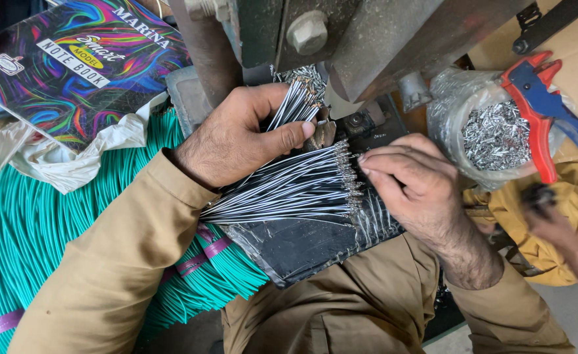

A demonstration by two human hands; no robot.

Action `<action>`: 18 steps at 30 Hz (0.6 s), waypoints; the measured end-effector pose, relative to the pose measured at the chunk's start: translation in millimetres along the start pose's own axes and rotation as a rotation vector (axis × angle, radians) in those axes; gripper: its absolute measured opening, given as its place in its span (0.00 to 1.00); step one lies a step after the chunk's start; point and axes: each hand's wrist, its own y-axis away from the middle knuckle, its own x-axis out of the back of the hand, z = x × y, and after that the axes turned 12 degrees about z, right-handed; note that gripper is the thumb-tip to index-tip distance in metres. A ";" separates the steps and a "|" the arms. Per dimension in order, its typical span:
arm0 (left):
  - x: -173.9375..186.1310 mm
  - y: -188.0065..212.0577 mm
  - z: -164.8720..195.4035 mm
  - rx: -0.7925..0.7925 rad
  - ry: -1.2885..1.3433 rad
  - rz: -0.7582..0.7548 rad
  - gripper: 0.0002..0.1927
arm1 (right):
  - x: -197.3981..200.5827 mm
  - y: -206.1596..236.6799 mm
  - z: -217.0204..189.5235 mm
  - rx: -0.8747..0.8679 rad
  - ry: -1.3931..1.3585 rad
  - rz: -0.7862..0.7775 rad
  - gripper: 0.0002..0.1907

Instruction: The person sits at a bench press machine and attaches small metal fittings to the ends of wires. They hold a bundle of wires in one hand, place a fitting under the press, insert a wire end, and operate the press to crimp the fitting onto the wire, placing finished wires into a tray.

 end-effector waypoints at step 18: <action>1.5 -0.2 1.7 -0.009 -0.006 -0.009 0.11 | -6.7 -3.5 -0.3 0.060 0.054 -0.073 0.10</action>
